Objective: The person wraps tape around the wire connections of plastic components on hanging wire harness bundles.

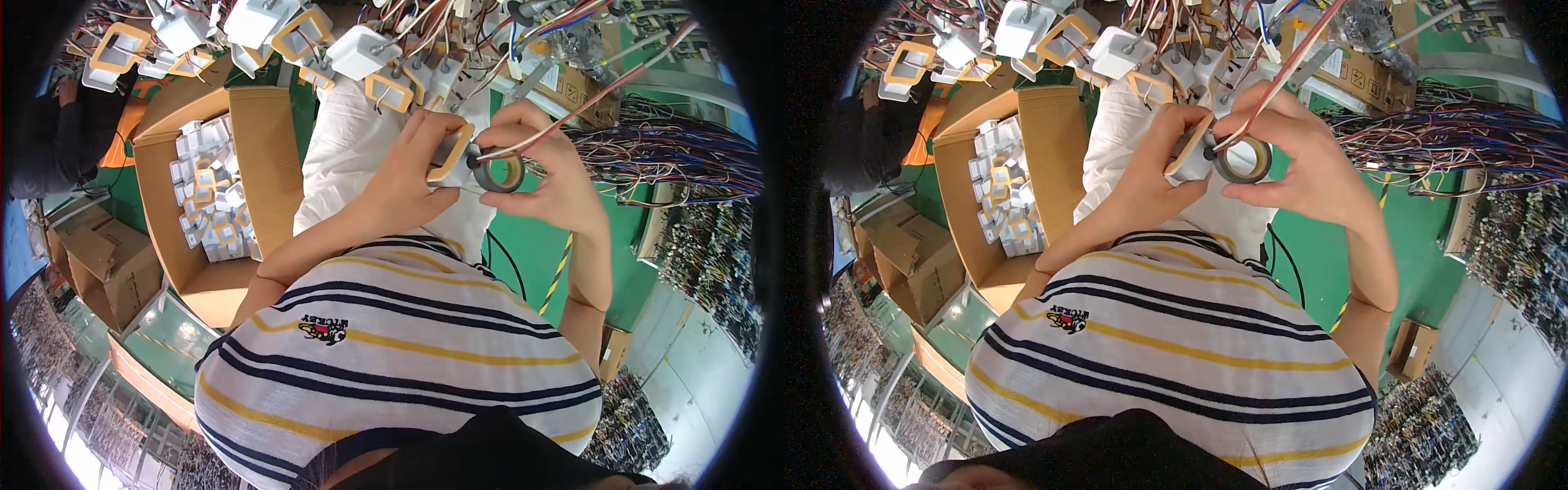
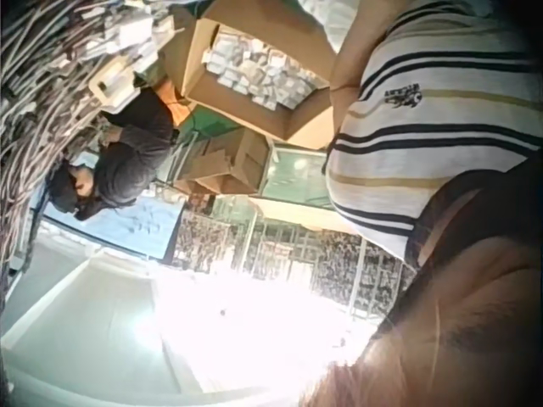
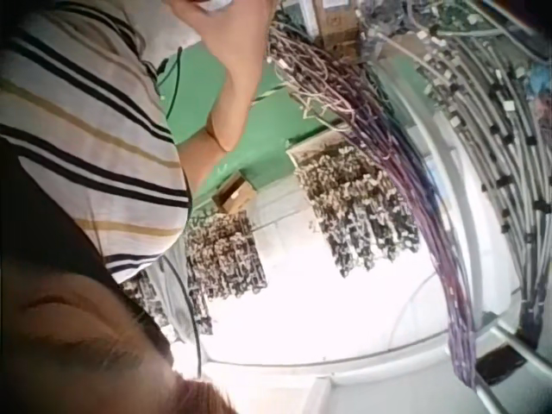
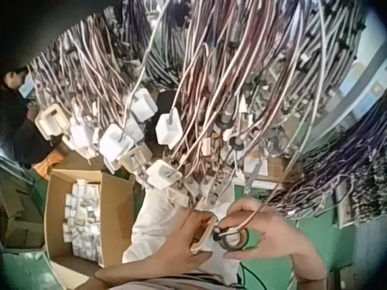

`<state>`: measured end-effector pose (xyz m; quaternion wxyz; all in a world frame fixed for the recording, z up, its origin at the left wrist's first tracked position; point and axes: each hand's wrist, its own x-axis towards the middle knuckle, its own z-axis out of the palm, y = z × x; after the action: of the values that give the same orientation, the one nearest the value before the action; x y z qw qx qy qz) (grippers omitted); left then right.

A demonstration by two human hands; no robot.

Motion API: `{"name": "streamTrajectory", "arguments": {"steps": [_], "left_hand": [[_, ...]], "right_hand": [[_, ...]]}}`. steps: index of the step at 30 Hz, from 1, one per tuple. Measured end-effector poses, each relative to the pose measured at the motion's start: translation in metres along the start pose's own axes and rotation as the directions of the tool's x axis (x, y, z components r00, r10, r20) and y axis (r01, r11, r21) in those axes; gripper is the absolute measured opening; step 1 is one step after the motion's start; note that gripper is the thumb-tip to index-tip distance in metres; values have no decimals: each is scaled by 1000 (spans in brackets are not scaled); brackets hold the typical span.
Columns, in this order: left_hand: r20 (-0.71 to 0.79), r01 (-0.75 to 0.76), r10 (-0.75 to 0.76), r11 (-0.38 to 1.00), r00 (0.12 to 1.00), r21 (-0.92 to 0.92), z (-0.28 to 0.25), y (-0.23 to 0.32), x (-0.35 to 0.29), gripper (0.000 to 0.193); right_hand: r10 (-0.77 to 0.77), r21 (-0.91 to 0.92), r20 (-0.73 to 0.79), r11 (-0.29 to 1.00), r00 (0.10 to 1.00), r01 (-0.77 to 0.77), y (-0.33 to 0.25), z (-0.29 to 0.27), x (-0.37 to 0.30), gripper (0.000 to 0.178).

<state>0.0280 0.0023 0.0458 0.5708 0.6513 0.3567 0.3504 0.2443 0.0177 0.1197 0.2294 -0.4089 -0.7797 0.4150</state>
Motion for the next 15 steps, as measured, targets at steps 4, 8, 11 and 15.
{"name": "streamTrajectory", "arguments": {"steps": [4, 8, 11, 15], "left_hand": [[-4, 66, -67, 992, 998, -111, 5, -10, -1, 62], [-155, 47, -52, 998, 987, -36, 6, -15, 6, 63], [-291, -58, 83, 994, 953, 96, 7, -29, 15, 64], [-183, -5, 12, 999, 983, 40, -2, -20, 11, 54]], "right_hand": [[-57, 8, 35, 998, 998, 57, 1, 3, 5, 54], [8, -55, -57, 998, 998, -11, -3, 16, -2, 53], [100, 79, -133, 993, 986, -90, -21, 38, -8, 62], [211, 664, -148, 746, 966, -61, -38, 45, -4, 71]]}}
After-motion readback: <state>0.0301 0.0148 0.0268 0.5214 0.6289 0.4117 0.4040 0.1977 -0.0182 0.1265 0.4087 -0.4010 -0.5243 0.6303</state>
